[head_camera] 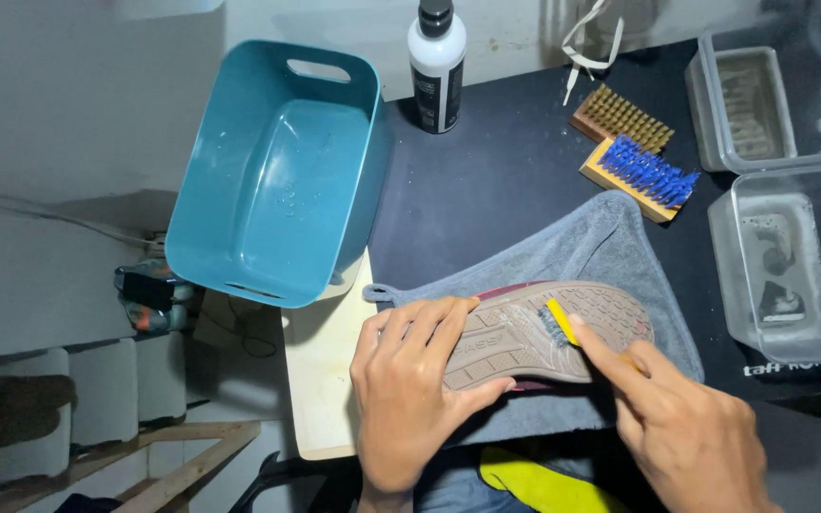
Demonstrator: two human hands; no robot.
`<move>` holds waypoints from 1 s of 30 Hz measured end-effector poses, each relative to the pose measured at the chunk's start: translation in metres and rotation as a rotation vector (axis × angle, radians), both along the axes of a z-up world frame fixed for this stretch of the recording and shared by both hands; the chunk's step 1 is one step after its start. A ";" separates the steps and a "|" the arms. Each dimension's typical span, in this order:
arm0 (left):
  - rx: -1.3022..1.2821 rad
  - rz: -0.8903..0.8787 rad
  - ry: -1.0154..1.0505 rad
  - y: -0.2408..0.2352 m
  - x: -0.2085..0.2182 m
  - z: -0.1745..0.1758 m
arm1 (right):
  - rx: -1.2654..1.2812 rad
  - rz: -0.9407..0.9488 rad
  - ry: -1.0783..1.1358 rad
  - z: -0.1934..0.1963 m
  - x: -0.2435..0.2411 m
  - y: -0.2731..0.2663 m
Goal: The person scrubs the sole of a sneaker with a yellow brush, focusing on the tread patterns. After scrubbing, they wipe the sole with a gray cloth to remove residue.
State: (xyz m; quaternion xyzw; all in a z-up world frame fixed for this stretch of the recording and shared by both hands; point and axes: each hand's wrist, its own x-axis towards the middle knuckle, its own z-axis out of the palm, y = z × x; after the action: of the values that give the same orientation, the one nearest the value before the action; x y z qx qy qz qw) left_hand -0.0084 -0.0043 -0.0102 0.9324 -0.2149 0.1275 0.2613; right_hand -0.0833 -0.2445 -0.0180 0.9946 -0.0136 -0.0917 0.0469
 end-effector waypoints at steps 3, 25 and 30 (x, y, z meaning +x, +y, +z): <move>0.002 0.000 0.020 0.001 0.002 0.001 | -0.134 -0.074 -0.034 0.002 -0.022 -0.013; 0.048 0.032 -0.062 0.000 -0.005 -0.003 | 0.295 0.050 -0.076 -0.009 -0.003 -0.016; 0.063 0.022 -0.066 0.000 -0.006 -0.003 | 0.461 0.027 -0.089 0.004 0.036 0.025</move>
State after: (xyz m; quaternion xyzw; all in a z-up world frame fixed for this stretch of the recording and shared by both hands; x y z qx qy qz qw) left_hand -0.0147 -0.0042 -0.0134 0.9377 -0.2171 0.1543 0.2231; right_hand -0.0476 -0.2194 -0.0143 0.9821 0.0192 -0.0480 -0.1811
